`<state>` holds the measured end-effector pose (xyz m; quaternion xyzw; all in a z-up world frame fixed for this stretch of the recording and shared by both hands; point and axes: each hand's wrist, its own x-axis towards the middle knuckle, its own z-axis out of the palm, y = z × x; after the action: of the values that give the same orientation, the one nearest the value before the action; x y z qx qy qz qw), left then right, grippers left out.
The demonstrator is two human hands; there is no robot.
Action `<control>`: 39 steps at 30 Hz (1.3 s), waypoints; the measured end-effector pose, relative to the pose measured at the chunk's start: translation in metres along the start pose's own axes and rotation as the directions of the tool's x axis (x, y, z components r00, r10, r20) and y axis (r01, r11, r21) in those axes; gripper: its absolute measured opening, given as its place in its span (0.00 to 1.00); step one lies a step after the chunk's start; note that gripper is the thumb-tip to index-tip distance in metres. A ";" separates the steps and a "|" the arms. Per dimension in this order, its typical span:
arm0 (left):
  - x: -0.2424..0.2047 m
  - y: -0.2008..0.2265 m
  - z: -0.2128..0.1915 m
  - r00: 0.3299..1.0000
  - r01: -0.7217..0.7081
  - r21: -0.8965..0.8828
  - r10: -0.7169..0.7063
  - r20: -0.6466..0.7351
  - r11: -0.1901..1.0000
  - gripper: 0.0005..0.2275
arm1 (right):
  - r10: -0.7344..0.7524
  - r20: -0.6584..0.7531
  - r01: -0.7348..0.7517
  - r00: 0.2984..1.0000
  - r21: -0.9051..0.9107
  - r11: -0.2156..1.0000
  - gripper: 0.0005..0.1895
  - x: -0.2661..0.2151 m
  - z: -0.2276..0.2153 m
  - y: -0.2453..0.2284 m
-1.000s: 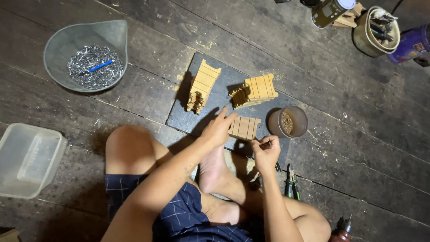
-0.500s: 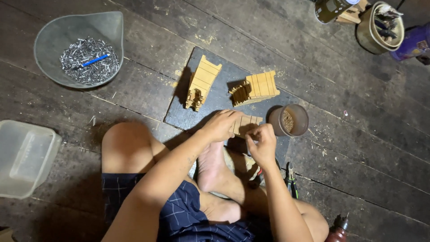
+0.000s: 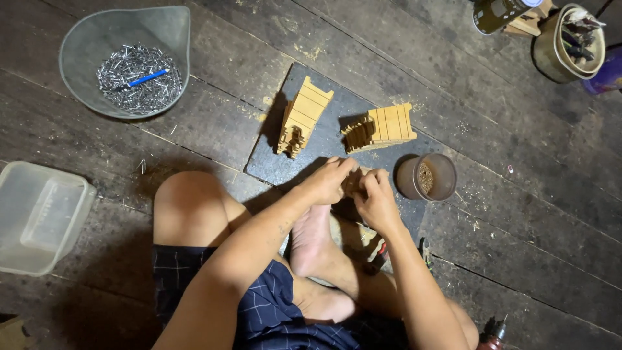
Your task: Assembling small wooden structures by aligning slats and hammering in nails while sitting on the floor.
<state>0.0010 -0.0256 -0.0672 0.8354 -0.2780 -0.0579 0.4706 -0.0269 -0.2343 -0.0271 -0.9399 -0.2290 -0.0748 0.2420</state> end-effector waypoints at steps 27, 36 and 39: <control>0.003 0.055 -0.051 0.961 0.224 -0.037 -0.214 0.176 0.974 0.27 | 0.883 0.415 -0.697 0.221 0.700 -0.155 0.18 -0.146 -0.039 -0.009; 0.000 0.023 -0.029 0.976 0.166 -0.014 -0.162 0.148 0.986 0.25 | 0.589 0.017 -0.580 0.808 0.195 0.791 0.34 -0.069 -0.087 -0.111; -0.004 0.008 -0.012 0.999 -0.027 0.029 0.028 -0.023 0.999 0.26 | 0.573 0.121 -0.576 0.811 -0.012 0.817 0.28 -0.058 -0.070 -0.109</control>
<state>-0.0013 -0.0171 -0.0548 0.8388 -0.2847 -0.0374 0.4626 -0.1313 -0.2069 0.0649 -0.9647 0.0506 0.0608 0.2511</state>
